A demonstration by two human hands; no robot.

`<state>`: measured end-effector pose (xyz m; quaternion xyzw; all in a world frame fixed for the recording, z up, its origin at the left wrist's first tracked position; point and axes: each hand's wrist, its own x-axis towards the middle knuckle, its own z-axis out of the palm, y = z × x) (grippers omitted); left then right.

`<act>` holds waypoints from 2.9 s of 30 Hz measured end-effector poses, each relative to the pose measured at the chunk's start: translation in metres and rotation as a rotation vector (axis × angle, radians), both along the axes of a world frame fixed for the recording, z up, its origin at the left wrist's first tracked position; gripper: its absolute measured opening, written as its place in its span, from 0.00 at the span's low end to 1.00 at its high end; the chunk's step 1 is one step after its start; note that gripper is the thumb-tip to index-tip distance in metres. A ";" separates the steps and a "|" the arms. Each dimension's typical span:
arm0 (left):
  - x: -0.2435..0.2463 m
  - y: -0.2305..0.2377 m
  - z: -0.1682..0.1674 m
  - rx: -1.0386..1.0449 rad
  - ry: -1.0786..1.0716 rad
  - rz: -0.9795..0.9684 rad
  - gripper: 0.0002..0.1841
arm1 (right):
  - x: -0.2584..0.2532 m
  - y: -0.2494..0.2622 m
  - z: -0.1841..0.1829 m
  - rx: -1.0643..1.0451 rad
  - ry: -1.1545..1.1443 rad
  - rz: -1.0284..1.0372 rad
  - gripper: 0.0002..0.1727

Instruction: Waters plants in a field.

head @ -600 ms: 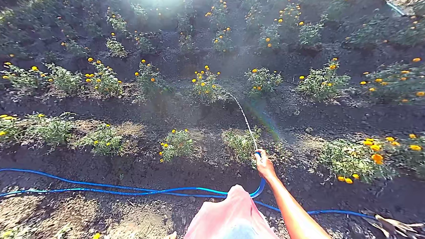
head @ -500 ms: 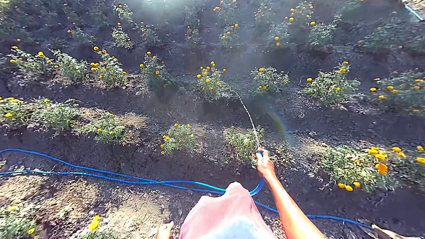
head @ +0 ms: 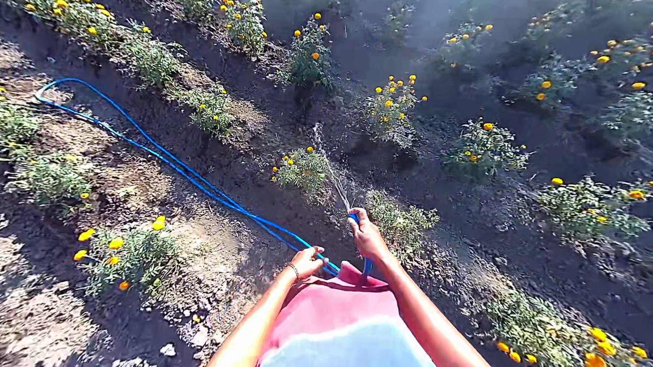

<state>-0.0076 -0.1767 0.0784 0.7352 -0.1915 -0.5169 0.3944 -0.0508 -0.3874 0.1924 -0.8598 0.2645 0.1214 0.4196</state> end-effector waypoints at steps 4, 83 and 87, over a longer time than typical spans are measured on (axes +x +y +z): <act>-0.023 -0.051 0.023 -0.190 0.042 -0.291 0.30 | 0.009 -0.007 -0.003 0.064 0.095 0.047 0.23; -0.503 0.046 -0.067 0.624 0.276 0.780 0.18 | -0.304 -0.162 -0.061 0.012 0.042 0.294 0.24; -0.484 0.050 -0.069 0.540 0.269 0.962 0.20 | -0.303 -0.162 -0.062 0.020 0.063 0.305 0.23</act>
